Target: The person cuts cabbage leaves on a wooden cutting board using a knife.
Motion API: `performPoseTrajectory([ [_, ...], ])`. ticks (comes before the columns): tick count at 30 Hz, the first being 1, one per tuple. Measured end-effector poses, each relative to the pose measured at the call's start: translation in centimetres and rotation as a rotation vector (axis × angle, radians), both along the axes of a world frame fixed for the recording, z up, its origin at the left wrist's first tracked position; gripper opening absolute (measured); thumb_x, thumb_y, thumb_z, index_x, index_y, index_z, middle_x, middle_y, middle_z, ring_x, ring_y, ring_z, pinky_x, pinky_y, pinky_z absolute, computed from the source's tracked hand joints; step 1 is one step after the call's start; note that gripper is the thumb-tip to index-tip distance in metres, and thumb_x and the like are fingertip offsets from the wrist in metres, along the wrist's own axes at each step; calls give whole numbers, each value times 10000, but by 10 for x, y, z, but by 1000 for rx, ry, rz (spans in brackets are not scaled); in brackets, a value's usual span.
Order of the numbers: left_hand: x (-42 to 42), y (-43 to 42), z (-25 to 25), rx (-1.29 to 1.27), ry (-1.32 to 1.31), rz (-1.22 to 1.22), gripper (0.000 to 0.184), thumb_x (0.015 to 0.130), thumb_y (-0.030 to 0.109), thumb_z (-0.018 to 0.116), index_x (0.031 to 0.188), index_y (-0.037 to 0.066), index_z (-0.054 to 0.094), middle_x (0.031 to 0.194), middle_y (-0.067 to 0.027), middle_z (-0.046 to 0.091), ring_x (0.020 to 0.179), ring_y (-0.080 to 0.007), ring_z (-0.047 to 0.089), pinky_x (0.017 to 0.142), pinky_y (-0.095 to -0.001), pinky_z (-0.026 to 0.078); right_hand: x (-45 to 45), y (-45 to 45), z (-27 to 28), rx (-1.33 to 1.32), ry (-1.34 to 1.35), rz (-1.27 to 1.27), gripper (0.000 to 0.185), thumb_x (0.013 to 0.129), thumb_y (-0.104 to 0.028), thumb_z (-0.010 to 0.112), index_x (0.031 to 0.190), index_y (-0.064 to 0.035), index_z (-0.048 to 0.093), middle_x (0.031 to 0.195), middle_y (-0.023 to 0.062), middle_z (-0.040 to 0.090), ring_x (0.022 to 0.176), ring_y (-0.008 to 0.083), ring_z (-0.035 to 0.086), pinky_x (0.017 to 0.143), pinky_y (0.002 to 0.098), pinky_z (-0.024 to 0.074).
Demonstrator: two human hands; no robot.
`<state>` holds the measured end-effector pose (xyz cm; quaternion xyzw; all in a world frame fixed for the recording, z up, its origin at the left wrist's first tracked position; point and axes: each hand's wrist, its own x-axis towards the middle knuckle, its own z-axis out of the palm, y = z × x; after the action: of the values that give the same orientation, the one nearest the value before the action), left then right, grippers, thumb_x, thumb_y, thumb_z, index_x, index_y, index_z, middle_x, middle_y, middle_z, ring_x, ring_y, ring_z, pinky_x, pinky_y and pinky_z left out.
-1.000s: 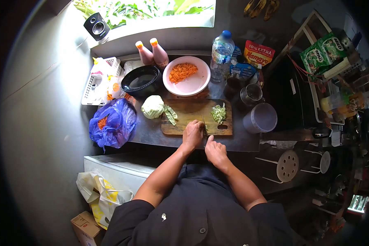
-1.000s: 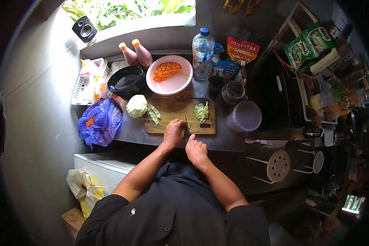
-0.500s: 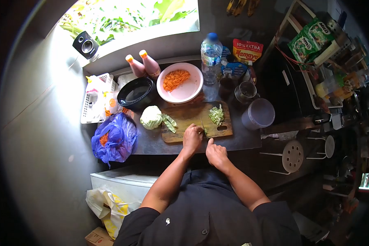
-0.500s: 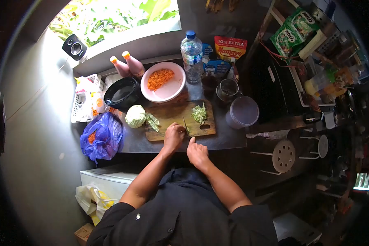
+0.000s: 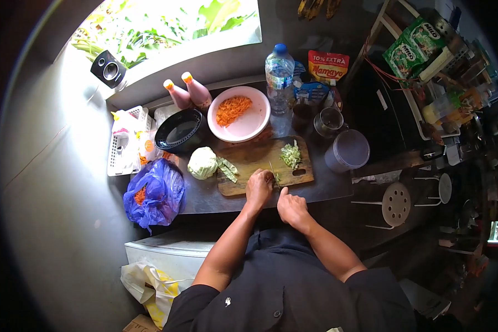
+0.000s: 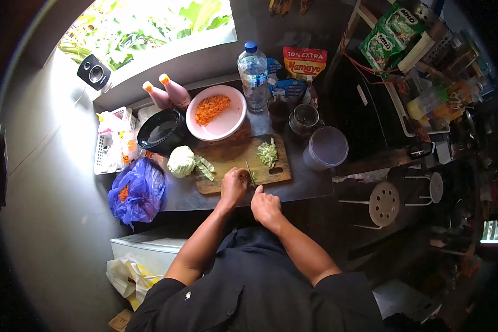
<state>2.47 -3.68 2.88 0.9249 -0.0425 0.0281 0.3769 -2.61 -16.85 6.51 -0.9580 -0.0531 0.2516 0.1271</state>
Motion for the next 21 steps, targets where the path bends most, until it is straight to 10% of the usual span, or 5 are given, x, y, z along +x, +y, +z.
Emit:
performPoseTrajectory([
  [21, 10, 8, -6, -85, 44, -60, 139, 727, 63, 667, 831, 7, 740, 784, -188, 706, 742, -337, 708, 681, -401, 551, 8, 2, -6, 36, 129, 20, 415, 854, -77, 609, 1211, 64, 452, 969, 256, 721, 942, 389, 715, 832, 489, 558],
])
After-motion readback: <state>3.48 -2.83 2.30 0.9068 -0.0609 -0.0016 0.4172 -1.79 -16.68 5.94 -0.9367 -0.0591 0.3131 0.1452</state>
